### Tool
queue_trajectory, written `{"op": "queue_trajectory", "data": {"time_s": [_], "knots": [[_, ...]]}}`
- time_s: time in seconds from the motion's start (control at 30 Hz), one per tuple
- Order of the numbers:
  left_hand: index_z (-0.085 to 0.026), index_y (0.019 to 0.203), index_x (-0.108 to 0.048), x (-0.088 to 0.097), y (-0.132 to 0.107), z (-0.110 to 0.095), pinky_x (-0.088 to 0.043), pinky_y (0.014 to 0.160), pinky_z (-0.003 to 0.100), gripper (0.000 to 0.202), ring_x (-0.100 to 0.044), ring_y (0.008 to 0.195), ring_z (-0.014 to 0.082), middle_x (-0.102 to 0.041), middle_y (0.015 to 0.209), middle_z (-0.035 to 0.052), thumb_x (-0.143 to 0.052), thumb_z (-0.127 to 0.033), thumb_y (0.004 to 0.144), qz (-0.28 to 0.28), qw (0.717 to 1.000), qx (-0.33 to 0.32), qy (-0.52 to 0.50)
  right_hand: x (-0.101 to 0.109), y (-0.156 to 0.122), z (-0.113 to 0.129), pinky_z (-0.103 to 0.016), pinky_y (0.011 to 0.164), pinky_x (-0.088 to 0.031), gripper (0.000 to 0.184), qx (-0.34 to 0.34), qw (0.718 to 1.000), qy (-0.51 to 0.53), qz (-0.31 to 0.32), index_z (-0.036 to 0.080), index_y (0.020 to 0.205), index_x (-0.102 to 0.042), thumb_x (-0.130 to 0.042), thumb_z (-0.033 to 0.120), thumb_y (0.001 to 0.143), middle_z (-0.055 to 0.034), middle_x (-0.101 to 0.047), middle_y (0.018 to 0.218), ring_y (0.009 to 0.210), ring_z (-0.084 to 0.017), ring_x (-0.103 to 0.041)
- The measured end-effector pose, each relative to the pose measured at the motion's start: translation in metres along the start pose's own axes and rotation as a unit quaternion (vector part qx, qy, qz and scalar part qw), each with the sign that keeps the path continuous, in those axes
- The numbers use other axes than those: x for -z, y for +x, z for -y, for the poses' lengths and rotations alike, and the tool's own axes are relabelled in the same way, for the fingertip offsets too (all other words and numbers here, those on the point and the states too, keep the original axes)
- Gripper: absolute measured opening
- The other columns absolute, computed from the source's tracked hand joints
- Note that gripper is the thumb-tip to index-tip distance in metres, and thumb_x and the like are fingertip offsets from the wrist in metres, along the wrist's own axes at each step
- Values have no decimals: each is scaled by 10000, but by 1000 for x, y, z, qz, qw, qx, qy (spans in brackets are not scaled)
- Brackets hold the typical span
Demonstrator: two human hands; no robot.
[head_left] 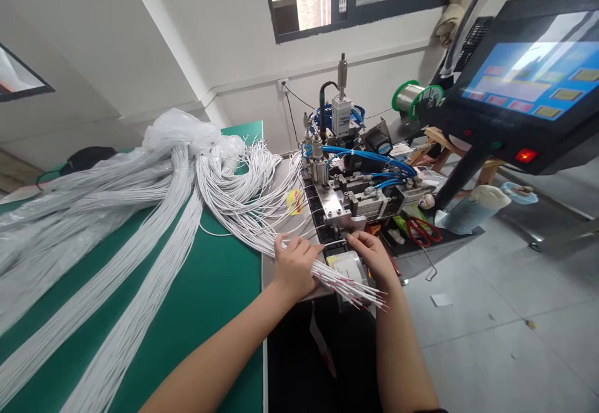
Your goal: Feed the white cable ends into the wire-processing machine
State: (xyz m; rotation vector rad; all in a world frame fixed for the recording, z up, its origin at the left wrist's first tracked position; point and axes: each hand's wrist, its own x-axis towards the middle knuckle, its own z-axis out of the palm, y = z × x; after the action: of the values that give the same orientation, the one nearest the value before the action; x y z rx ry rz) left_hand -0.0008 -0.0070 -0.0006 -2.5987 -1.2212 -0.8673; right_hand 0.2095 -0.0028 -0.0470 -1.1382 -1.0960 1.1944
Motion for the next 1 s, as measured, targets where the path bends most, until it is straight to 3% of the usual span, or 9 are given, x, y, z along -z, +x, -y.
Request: {"op": "queue_trajectory", "data": {"time_s": [0.17,0.3,0.43,0.5,0.57,0.63,0.73,0.87,1.0], "knots": [[-233,1063,-664,1,3,-2,-228,1021,492,260,-597,991,239,-679,1037,56,-584,-217,816,-15,1000,21,17,5,-10,0,-246,568,-324,329,31,997,-45,-52,178,698,-575,-632,476,826,25,-476,640,608,-124,-421],[-271,1031,-681,4,5,-4,-232,1021,459,194,-626,933,187,-698,998,12,-565,-221,884,-60,998,-4,1,7,-22,16,-262,577,-354,295,77,991,-81,-69,188,711,-590,-621,447,850,9,-508,657,621,-139,-450],[-274,1071,-677,9,4,-3,-247,994,436,210,-642,875,167,-711,948,11,-544,-223,916,-74,997,-21,-27,7,-37,40,-317,692,-423,204,170,973,-157,9,204,733,-667,-647,366,855,-36,-620,745,734,-187,-533],[-262,1111,-665,10,3,-2,-256,977,430,234,-647,858,168,-712,951,23,-526,-226,926,-75,996,-22,-32,6,-43,50,-359,788,-441,129,213,954,-197,73,228,824,-724,-671,344,844,-54,-677,822,831,-217,-562],[-257,1127,-661,11,3,-2,-263,962,423,246,-649,836,165,-712,948,28,-516,-229,930,-80,996,-17,-30,2,-47,57,-380,824,-450,163,231,938,-226,121,260,968,-741,-676,345,844,-66,-705,908,892,-234,-563],[-257,1121,-666,10,3,-2,-266,956,415,243,-650,821,161,-712,931,25,-519,-232,930,-83,996,-11,-24,-2,-49,61,-383,829,-458,243,237,929,-246,145,282,1082,-720,-659,356,859,-75,-706,1002,929,-238,-554],[-254,1102,-676,10,3,-3,-268,955,403,233,-650,813,154,-711,900,17,-528,-224,924,-80,997,-11,-21,-8,-52,64,-381,845,-452,247,250,925,-243,153,290,1104,-715,-613,366,892,-74,-705,1046,942,-235,-549],[-247,1150,-657,11,3,-2,-294,937,378,288,-649,824,149,-711,906,22,-465,-203,940,-72,996,-25,-41,-12,-52,63,-362,787,-455,222,262,938,-195,120,273,1021,-742,-568,364,919,-62,-729,932,859,-224,-577],[-223,1248,-599,10,0,1,-315,935,353,378,-647,850,150,-713,921,39,-366,-181,953,-69,993,-72,-70,-11,-53,57,-338,717,-466,173,214,965,-153,10,240,949,-751,-610,323,891,-57,-711,846,779,-211,-602]]}}
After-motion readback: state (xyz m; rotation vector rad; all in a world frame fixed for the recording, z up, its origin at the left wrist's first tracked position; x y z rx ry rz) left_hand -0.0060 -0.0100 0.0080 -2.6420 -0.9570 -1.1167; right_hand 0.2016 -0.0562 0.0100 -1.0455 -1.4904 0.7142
